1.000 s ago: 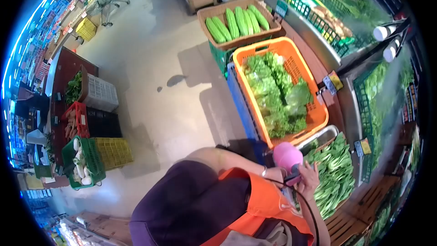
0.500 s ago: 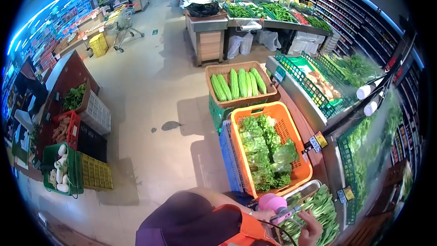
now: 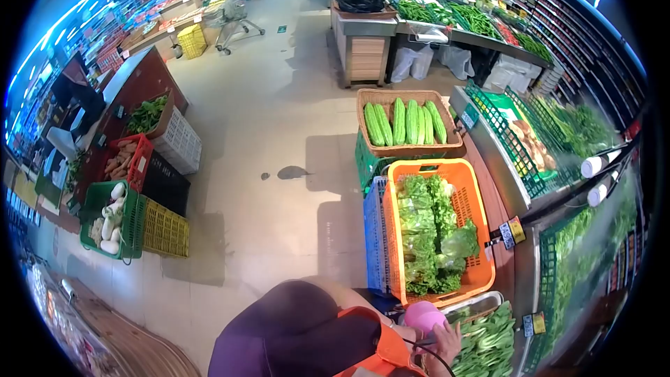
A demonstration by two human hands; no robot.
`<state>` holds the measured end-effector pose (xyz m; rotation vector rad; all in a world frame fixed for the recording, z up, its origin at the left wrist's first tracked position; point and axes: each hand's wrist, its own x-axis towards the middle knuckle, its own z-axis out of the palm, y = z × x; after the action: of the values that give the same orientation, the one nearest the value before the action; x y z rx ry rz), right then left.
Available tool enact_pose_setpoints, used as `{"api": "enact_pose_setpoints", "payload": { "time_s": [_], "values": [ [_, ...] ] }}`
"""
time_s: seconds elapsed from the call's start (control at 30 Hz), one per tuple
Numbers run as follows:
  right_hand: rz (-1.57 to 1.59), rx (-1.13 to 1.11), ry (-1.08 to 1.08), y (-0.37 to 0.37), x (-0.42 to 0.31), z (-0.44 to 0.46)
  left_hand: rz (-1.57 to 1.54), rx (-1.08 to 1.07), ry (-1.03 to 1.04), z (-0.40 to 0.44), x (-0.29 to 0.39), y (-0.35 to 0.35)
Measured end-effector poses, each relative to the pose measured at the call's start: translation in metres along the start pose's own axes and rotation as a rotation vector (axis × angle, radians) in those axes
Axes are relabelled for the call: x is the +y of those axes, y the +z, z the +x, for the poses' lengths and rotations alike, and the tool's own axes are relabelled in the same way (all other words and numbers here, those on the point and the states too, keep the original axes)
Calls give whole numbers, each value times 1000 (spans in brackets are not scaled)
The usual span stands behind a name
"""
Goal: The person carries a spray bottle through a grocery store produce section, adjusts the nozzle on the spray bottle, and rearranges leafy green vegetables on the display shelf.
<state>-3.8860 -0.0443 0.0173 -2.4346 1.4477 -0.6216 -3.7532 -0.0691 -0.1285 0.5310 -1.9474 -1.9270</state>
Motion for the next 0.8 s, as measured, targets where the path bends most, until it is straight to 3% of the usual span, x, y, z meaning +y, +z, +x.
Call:
{"api": "enact_pose_setpoints", "payload": {
  "time_s": [0.1, 0.13, 0.2, 0.23, 0.27, 0.3, 0.37, 0.4, 0.43, 0.47, 0.5, 0.53, 0.57, 0.6, 0.63, 0.67, 0.7, 0.73, 0.8],
  "values": [
    [67, 184, 95, -4, -12, 21, 40, 10, -36, 0, 3, 2],
    [-17, 214, 19, -10, -12, 22, 28, 24, -11, 0, 9, -2],
    [161, 486, 351, -7, -55, 24, -105, 40, 176, -8, 51, -18],
    [253, 629, 524, -6, -71, 28, -120, 75, 172, -4, 50, -20],
    [262, 689, 521, 23, -34, -9, -138, 106, 165, -1, 48, -19],
    [465, 816, 641, 50, -16, -32, -157, 132, 152, 0, 46, -18],
    [792, 711, 874, 74, -21, -53, -102, 249, 188, -5, 68, -23],
    [850, 790, 851, 104, -16, -57, 103, 183, 137, -6, 58, -24],
    [901, 676, 1007, 80, -42, -38, 142, 129, 134, -6, 55, -21],
    [1003, 698, 1024, 66, -55, -24, 116, 103, 93, -12, 56, -15],
    [887, 606, 1092, 51, -62, -13, 92, 79, 51, -18, 61, -11],
    [679, 488, 1191, 65, -55, -27, 575, -171, -30, -22, 45, -9],
    [544, 417, 1232, 68, -52, -30, 589, -225, -75, -29, 41, -10],
    [549, 401, 1246, 75, -48, -33, 654, -291, -186, -32, 76, -16],
    [670, 499, 1180, 83, -48, -41, 591, -204, 69, -39, 80, -15],
    [717, 588, 1098, 78, -46, -66, 685, -299, -180, -35, 106, 4],
    [808, 564, 1087, 93, -44, -82, 755, -392, -195, -42, 111, 11],
    [743, 697, 1013, 103, -44, -91, 818, -488, -184, -41, 121, 17],
    [769, 648, 899, 79, -52, -116, 862, -606, -136, -35, 118, 40]
  ]
}}
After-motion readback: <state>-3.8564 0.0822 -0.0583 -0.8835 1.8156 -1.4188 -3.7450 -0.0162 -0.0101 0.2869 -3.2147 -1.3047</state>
